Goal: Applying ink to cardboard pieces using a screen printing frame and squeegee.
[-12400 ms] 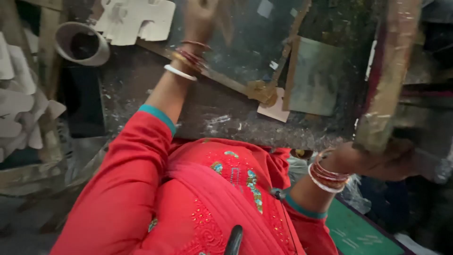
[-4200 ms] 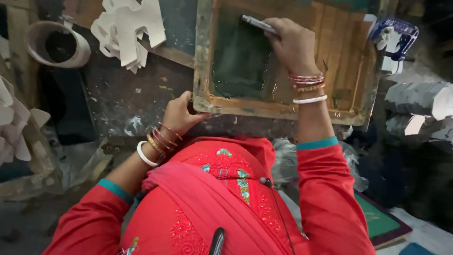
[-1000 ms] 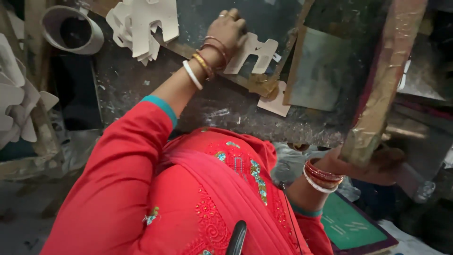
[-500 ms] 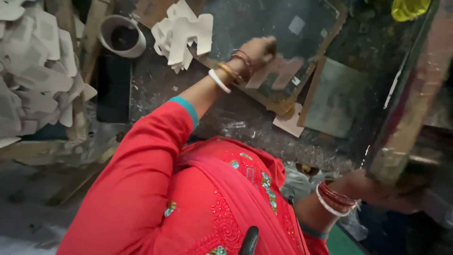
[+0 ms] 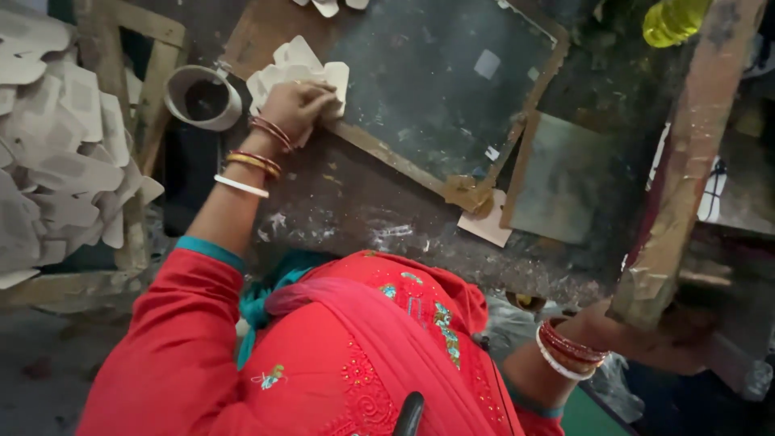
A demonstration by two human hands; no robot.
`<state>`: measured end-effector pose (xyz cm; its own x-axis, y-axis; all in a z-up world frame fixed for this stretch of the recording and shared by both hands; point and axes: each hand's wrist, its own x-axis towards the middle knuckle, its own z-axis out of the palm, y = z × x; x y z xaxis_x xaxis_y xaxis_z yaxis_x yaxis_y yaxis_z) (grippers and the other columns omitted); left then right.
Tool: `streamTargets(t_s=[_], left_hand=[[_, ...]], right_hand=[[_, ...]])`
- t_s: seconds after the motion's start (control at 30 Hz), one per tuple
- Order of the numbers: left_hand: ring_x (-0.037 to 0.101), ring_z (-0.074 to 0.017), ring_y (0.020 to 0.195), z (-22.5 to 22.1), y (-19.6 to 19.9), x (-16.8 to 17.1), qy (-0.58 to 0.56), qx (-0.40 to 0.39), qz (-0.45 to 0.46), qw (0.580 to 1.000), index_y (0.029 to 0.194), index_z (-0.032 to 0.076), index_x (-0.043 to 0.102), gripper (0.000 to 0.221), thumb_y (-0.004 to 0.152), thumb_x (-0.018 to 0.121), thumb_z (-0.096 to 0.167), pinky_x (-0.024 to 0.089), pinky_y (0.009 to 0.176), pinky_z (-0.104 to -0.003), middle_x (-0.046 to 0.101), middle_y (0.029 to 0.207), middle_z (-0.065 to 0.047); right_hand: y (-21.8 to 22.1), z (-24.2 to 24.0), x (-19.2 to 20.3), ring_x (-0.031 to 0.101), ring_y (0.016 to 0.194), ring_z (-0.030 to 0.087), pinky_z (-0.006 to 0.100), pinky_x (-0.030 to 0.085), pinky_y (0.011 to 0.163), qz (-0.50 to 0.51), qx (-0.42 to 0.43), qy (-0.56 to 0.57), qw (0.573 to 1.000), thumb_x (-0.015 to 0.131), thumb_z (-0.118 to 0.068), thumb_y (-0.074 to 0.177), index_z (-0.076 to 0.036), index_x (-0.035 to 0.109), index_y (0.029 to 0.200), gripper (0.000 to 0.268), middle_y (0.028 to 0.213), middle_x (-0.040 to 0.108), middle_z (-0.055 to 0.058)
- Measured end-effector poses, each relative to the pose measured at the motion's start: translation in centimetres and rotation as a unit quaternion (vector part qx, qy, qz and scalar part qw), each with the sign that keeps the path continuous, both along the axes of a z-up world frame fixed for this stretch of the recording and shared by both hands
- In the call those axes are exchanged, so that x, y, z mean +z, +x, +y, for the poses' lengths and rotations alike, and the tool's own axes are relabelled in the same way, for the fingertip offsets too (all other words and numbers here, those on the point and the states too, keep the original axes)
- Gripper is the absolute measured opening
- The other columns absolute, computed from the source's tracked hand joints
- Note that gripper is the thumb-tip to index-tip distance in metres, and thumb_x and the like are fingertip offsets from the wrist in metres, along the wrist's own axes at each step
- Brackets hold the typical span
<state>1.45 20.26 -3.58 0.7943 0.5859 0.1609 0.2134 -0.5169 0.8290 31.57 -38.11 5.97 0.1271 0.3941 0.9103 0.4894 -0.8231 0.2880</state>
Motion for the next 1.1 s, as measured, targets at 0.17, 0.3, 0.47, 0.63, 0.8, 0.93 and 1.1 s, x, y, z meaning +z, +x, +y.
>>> streamTargets(t_s=[0.17, 0.3, 0.47, 0.63, 0.8, 0.93, 1.1], left_hand=[[0.073, -0.0309, 0.091, -6.0, 2.8, 5.3, 0.208, 0.043, 0.103, 0.972, 0.105, 0.007, 0.077, 0.016, 0.107, 0.065, 0.018, 0.055, 0.081, -0.042, 0.076, 0.097, -0.014], [0.068, -0.0311, 0.115, -14.0, 7.4, -0.3, 0.247, -0.127, -0.004, 0.961, 0.107, 0.008, 0.073, 0.018, 0.093, 0.065, 0.015, 0.055, 0.099, -0.041, 0.071, 0.117, -0.012], [0.060, -0.0321, 0.126, -15.9, 16.1, -2.5, 0.245, -0.173, -0.046, 0.953, 0.120, 0.010, 0.072, 0.035, 0.087, 0.062, 0.010, 0.050, 0.102, -0.043, 0.065, 0.133, -0.012], [0.058, -0.0301, 0.125, -16.3, 19.1, 1.1, 0.201, -0.247, 0.010, 0.948, 0.121, 0.010, 0.072, 0.035, 0.088, 0.064, 0.014, 0.049, 0.100, -0.043, 0.064, 0.134, -0.011], [0.057, -0.0267, 0.132, -17.6, 17.4, -2.2, 0.284, -0.270, -0.057, 0.918, 0.111, 0.015, 0.076, 0.029, 0.084, 0.066, 0.017, 0.050, 0.105, -0.039, 0.066, 0.133, -0.005], [0.059, -0.0243, 0.130, -17.5, 17.4, -1.1, 0.301, -0.280, -0.029, 0.911, 0.110, 0.018, 0.078, 0.028, 0.084, 0.066, 0.016, 0.050, 0.105, -0.039, 0.067, 0.133, -0.003], [0.064, -0.0250, 0.120, -18.0, 17.5, -3.1, 0.209, -0.272, -0.036, 0.939, 0.114, 0.018, 0.078, 0.031, 0.087, 0.063, 0.016, 0.051, 0.099, -0.039, 0.070, 0.131, -0.004]], right_hand=[[-0.7, 0.5, 0.2, 0.055, 0.127, 0.050, 0.064, 0.045, 0.105, -0.012, -0.031, 0.025, 0.999, 0.077, -0.037, 0.105, 0.006, 0.054, 0.145, 0.062, 0.141, 0.054, 0.030], [-1.9, 1.1, 1.3, 0.056, 0.125, 0.052, 0.067, 0.042, 0.104, -0.004, -0.021, -0.023, 1.000, 0.063, -0.034, 0.110, 0.013, 0.050, 0.143, 0.058, 0.139, 0.056, 0.033], [2.0, -2.3, -3.3, 0.069, 0.115, 0.037, 0.059, 0.059, 0.102, 0.131, 0.073, 0.192, 0.970, 0.058, -0.029, 0.114, 0.005, 0.062, 0.136, 0.041, 0.135, 0.066, 0.025], [1.6, -1.0, -2.4, 0.065, 0.097, 0.026, 0.056, 0.060, 0.095, 0.270, 0.292, 0.385, 0.833, 0.066, -0.020, 0.112, 0.009, 0.063, 0.128, 0.033, 0.125, 0.069, 0.024], [-2.2, 5.6, 4.2, 0.069, 0.106, 0.030, 0.052, 0.059, 0.098, 0.196, 0.165, 0.363, 0.896, 0.067, -0.020, 0.107, 0.004, 0.067, 0.127, 0.032, 0.126, 0.070, 0.020], [-3.0, 8.5, 6.1, 0.070, 0.104, 0.030, 0.050, 0.060, 0.096, 0.227, 0.214, 0.362, 0.878, 0.067, -0.020, 0.105, 0.004, 0.068, 0.126, 0.032, 0.123, 0.072, 0.020], [-4.4, 11.0, 8.0, 0.071, 0.101, 0.031, 0.048, 0.061, 0.093, 0.261, 0.269, 0.361, 0.854, 0.067, -0.021, 0.104, 0.004, 0.068, 0.124, 0.032, 0.119, 0.073, 0.020]])
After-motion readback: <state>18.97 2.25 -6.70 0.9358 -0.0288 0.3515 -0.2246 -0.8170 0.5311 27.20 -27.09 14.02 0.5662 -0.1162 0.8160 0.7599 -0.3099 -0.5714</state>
